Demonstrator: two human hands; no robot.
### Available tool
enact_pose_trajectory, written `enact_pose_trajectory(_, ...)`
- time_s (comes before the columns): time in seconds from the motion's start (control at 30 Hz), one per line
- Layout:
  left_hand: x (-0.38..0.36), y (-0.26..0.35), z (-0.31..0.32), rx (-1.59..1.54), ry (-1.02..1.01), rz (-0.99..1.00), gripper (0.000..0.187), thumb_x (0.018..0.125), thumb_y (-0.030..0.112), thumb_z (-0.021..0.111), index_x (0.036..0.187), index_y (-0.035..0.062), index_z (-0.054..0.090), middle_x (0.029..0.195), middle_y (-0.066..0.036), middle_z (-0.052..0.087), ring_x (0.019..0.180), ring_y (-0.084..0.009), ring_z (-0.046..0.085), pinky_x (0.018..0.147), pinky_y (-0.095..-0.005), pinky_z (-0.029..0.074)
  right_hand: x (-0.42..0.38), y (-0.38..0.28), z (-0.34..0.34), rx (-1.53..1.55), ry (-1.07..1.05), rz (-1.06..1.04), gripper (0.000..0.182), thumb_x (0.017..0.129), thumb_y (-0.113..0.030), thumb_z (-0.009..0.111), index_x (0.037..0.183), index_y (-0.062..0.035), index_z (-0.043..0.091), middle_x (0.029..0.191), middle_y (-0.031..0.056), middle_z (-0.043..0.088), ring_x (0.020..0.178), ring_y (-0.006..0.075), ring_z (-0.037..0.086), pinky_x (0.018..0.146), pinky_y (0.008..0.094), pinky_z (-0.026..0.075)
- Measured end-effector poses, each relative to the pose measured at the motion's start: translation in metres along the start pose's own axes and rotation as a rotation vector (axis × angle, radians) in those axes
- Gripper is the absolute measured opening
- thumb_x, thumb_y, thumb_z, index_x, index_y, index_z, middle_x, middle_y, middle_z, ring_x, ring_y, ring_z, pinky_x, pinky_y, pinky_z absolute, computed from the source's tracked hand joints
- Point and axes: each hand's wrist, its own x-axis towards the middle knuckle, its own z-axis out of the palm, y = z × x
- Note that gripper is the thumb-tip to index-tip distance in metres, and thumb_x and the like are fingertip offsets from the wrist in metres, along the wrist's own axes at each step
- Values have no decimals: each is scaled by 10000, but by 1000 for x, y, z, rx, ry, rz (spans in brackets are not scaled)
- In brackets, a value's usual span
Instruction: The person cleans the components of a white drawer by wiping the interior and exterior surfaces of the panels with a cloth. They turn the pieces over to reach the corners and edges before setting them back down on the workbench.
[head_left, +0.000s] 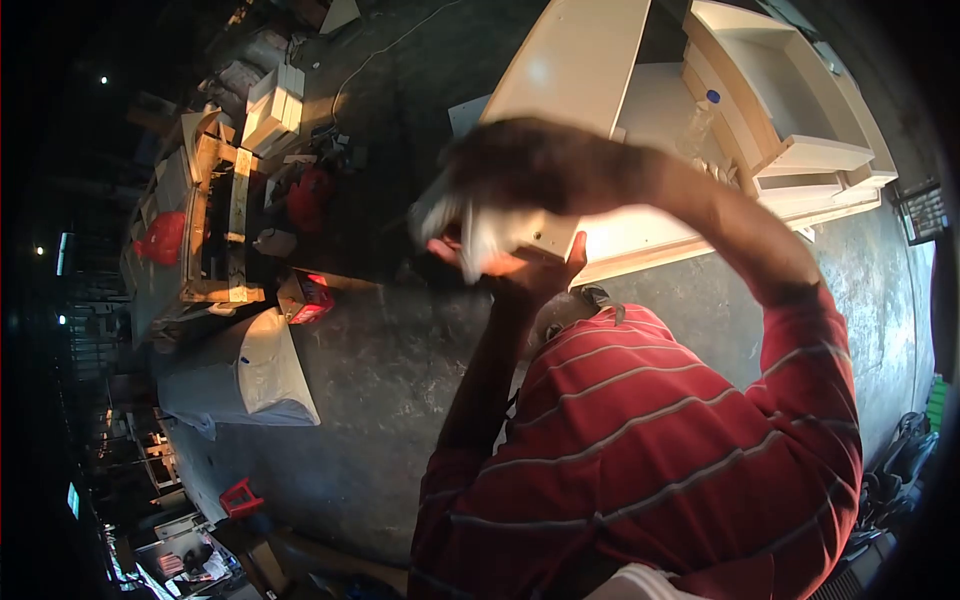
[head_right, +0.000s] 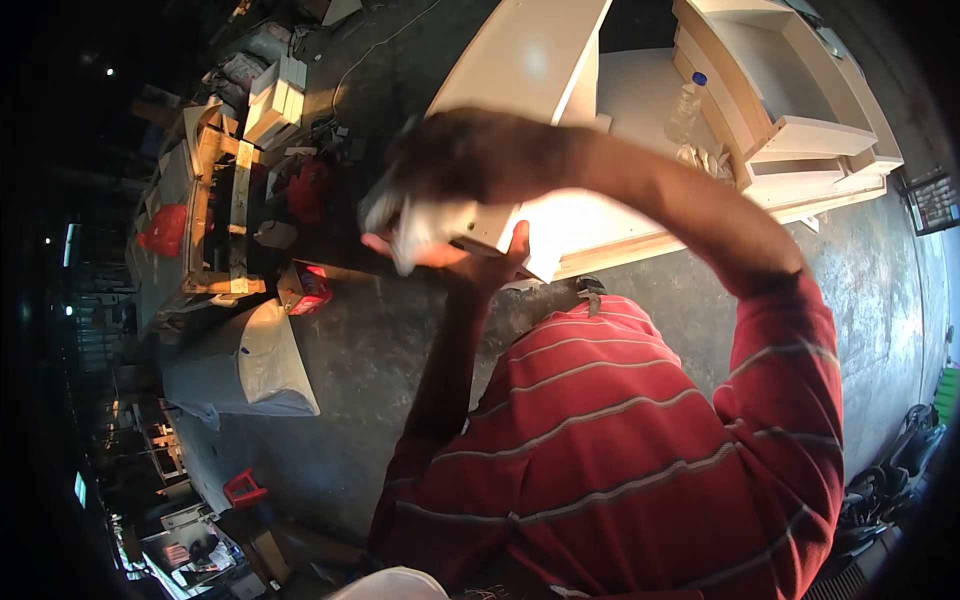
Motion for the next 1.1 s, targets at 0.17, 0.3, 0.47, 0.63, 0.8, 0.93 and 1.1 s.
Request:
enact_pose_trajectory(0.17, 26, 65, -11, 530, 681, 430, 1366, 652, 382, 844, 1478, 69, -198, 1454, -286, 45, 1323, -354, 245, 1021, -474, 367, 3, 52, -32, -854, -177, 49, 354, 888, -204, 532, 1184, -33, 622, 1300, 193, 549, 1304, 311, 450, 1091, 395, 361)
enact_pose_trajectory(0.3, 24, 35, -4, 688, 670, 306, 1397, 683, 455, 820, 1444, -3, -259, 1493, -316, -8, 1322, -398, 276, 1074, -519, 304, 22, -31, 6, -711, -116, -113, 433, 871, -234, 523, 1266, -59, 548, 1312, 166, 541, 1324, 302, 432, 1088, 417, 363)
enact_pose_trajectory(0.47, 28, 76, -14, 483, 728, 446, 1424, 614, 442, 866, 1495, 184, -223, 1478, -319, -122, 1377, -442, 128, 1070, -559, 296, 17, 81, -28, -721, -234, 186, 303, 883, -315, 567, 1087, -124, 684, 1378, 66, 504, 1323, 277, 411, 1107, 480, 320)
enact_pose_trajectory(0.63, 31, 74, -12, 519, 746, 406, 1408, 603, 442, 862, 1501, 199, -195, 1464, -320, -73, 1344, -472, 143, 1060, -596, 275, 10, 36, -23, -912, -376, 190, 369, 929, -254, 511, 1249, -86, 586, 1474, 103, 391, 1397, 274, 327, 1130, 469, 312)
enact_pose_trajectory(0.8, 25, 22, 17, 131, 690, 164, 1382, 602, 488, 848, 1496, 79, -124, 1416, -359, 65, 1322, -458, 208, 1041, -589, 293, -15, -48, -24, -600, -196, 73, 430, 948, -246, 550, 1365, -148, 517, 1487, 64, 407, 1414, 291, 316, 1160, 460, 262)
enact_pose_trajectory(0.93, 34, 72, -10, 573, 778, 472, 1359, 619, 530, 832, 1502, 78, -97, 1439, -388, -18, 1330, -513, 169, 1001, -635, 321, -42, -7, -54, -476, 25, 312, 396, 942, -226, 556, 1323, -118, 553, 1403, 113, 477, 1314, 296, 415, 1094, 457, 322)
enact_pose_trajectory(1.1, 33, 60, -14, 545, 743, 497, 1340, 628, 555, 822, 1511, 80, -67, 1452, -363, 28, 1345, -491, 163, 1032, -623, 288, -40, -62, -35, -362, -18, 372, 429, 947, -269, 560, 1367, -196, 510, 1381, 110, 485, 1400, 283, 328, 1196, 483, 171)
